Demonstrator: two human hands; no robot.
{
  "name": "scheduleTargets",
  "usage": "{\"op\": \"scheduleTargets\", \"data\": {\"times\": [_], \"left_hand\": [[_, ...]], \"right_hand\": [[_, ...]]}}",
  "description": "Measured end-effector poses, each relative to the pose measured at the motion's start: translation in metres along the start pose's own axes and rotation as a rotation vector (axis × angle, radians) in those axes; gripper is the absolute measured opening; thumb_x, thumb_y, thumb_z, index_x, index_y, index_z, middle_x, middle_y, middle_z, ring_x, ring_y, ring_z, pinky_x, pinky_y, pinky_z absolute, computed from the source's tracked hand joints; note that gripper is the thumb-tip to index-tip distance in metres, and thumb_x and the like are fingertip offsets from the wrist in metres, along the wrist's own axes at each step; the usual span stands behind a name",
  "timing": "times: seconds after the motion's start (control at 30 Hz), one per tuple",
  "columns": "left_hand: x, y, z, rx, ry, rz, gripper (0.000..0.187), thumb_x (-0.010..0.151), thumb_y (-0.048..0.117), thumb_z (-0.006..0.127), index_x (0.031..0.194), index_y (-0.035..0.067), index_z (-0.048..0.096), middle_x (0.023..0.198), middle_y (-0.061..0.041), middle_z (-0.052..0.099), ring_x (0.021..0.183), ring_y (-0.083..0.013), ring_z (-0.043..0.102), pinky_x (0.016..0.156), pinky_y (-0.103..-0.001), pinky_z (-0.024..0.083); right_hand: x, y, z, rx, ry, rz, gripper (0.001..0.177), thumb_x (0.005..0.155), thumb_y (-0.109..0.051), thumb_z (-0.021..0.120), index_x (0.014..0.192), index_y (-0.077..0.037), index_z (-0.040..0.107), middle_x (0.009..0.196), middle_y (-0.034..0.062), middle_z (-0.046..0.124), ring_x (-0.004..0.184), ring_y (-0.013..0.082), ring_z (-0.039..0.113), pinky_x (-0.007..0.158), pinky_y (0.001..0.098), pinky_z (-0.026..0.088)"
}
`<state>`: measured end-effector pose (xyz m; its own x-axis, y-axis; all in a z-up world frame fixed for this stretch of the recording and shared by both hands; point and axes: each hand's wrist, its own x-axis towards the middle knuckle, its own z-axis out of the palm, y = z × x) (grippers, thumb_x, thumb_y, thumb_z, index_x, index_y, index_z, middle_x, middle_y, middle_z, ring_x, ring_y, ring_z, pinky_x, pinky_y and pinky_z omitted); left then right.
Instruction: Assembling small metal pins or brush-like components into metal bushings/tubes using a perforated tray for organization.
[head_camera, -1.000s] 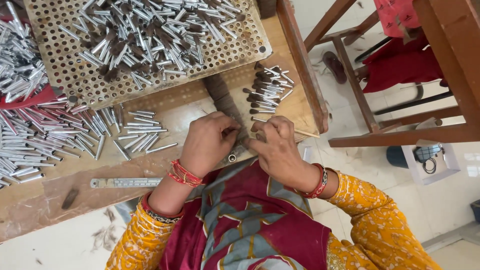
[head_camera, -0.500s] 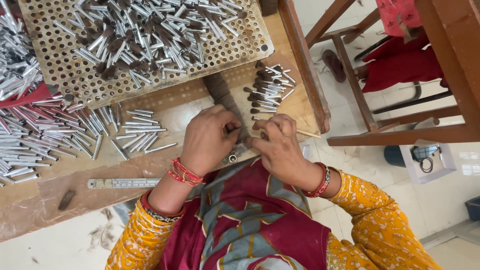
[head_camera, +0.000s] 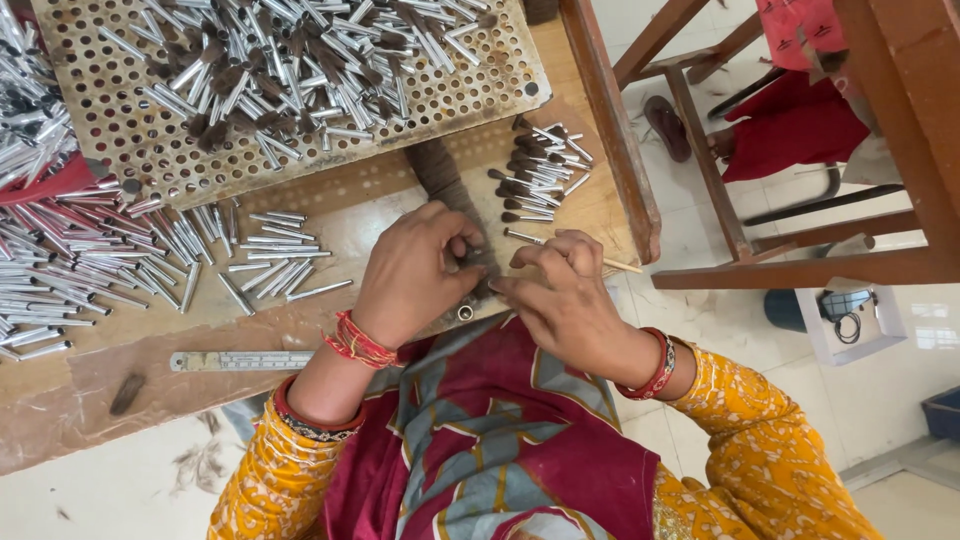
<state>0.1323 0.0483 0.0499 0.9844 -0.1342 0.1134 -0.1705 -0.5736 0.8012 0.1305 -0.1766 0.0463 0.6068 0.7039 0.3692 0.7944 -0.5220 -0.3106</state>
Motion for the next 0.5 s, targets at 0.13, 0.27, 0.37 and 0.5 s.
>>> {"op": "scheduleTargets", "data": {"times": [0.13,0.27,0.37,0.5], "left_hand": [[0.002,-0.005,0.009,0.055,-0.019,0.036,0.028,0.065,0.011,0.084,0.089,0.008,0.068,0.08,-0.007,0.061,0.079,-0.0283,0.064,0.069,-0.042,0.05],[0.003,-0.007,0.014,0.074,-0.044,0.009,0.028,0.065,0.01,0.083,0.087,0.008,0.067,0.079,-0.006,0.061,0.079,-0.0291,0.064,0.069,-0.044,0.05],[0.004,-0.01,0.016,0.082,-0.061,-0.002,0.026,0.064,0.009,0.082,0.085,0.009,0.066,0.08,-0.007,0.062,0.08,-0.0292,0.064,0.07,-0.044,0.05],[0.006,-0.012,0.018,0.112,-0.069,-0.018,0.024,0.066,0.008,0.08,0.085,0.009,0.065,0.082,-0.008,0.063,0.081,-0.0305,0.065,0.071,-0.045,0.051]], "right_hand": [[-0.003,0.008,0.008,0.003,0.009,-0.04,0.026,0.081,-0.014,0.08,0.107,-0.014,0.075,0.12,0.0052,0.056,0.117,0.0316,0.046,0.106,0.0503,0.036],[-0.002,0.009,0.013,-0.007,0.013,-0.051,0.025,0.081,-0.012,0.079,0.105,-0.015,0.075,0.119,0.0042,0.057,0.116,0.0309,0.048,0.105,0.049,0.036],[-0.002,0.007,0.015,-0.033,0.02,-0.056,0.024,0.08,-0.012,0.079,0.104,-0.014,0.074,0.118,0.0043,0.058,0.115,0.0305,0.048,0.104,0.0493,0.036],[0.0,0.005,0.016,-0.053,0.007,-0.052,0.025,0.081,-0.009,0.077,0.105,-0.012,0.074,0.116,0.0043,0.059,0.113,0.0288,0.049,0.105,0.0494,0.036]]}}
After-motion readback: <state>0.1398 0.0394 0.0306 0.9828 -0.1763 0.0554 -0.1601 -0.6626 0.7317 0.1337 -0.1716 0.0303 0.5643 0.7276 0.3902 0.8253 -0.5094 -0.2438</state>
